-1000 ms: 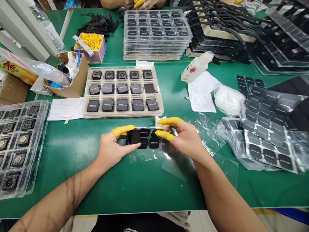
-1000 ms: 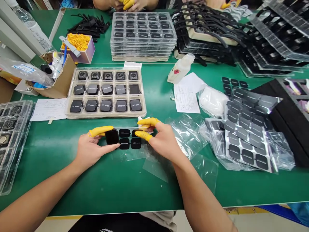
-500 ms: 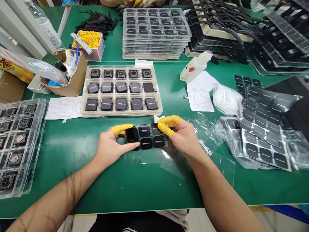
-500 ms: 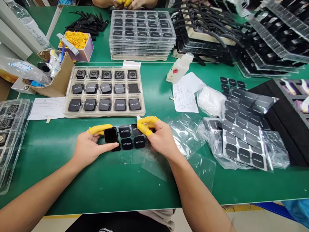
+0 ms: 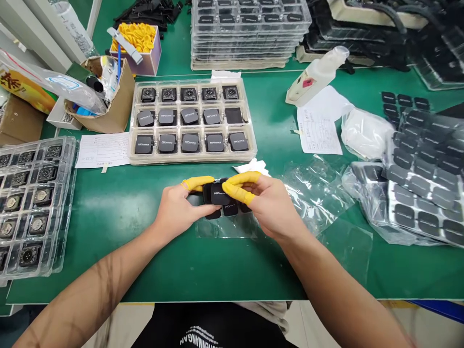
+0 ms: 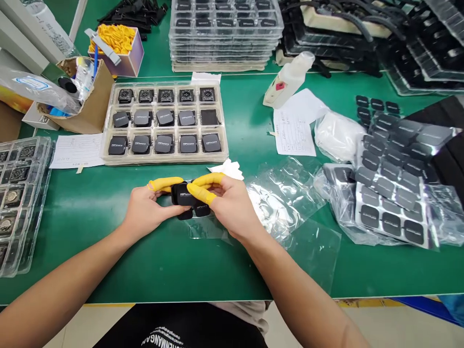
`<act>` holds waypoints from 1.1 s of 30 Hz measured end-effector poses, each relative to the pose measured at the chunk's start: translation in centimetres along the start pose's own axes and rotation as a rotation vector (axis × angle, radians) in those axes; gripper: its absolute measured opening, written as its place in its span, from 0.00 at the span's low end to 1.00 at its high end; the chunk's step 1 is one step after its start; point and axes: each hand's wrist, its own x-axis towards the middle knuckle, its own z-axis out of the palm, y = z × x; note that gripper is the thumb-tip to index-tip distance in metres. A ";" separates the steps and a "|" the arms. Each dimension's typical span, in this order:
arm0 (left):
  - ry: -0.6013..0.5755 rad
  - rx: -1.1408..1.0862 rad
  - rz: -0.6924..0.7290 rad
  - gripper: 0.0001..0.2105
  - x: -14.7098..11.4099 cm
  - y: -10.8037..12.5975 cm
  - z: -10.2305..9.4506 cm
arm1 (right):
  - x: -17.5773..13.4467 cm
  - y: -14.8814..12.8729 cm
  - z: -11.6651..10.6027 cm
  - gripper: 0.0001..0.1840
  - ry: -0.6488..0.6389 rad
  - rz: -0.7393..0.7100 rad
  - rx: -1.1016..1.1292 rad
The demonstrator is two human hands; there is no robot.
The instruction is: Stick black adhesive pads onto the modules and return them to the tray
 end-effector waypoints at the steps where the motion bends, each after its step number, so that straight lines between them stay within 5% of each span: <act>1: -0.002 0.013 0.014 0.25 0.0 0.1 0.0 | 0.0 0.3 0.5 0.24 -0.006 0.034 0.018; 13: -0.002 0.130 0.089 0.25 -0.2 0.1 0.1 | 0.2 1.0 0.7 0.26 -0.008 0.084 0.041; 21: -0.007 0.023 0.029 0.25 -0.1 -0.2 0.0 | 1.3 -0.2 -3.7 0.21 0.260 -0.382 -0.073; 27: -0.040 0.027 0.008 0.25 -0.1 -0.1 -0.3 | 3.2 0.1 -6.4 0.24 0.032 -0.125 -0.319; 33: -0.041 0.027 -0.022 0.25 -0.1 0.2 -0.3 | 3.6 -0.3 -8.3 0.26 0.074 -0.100 -0.302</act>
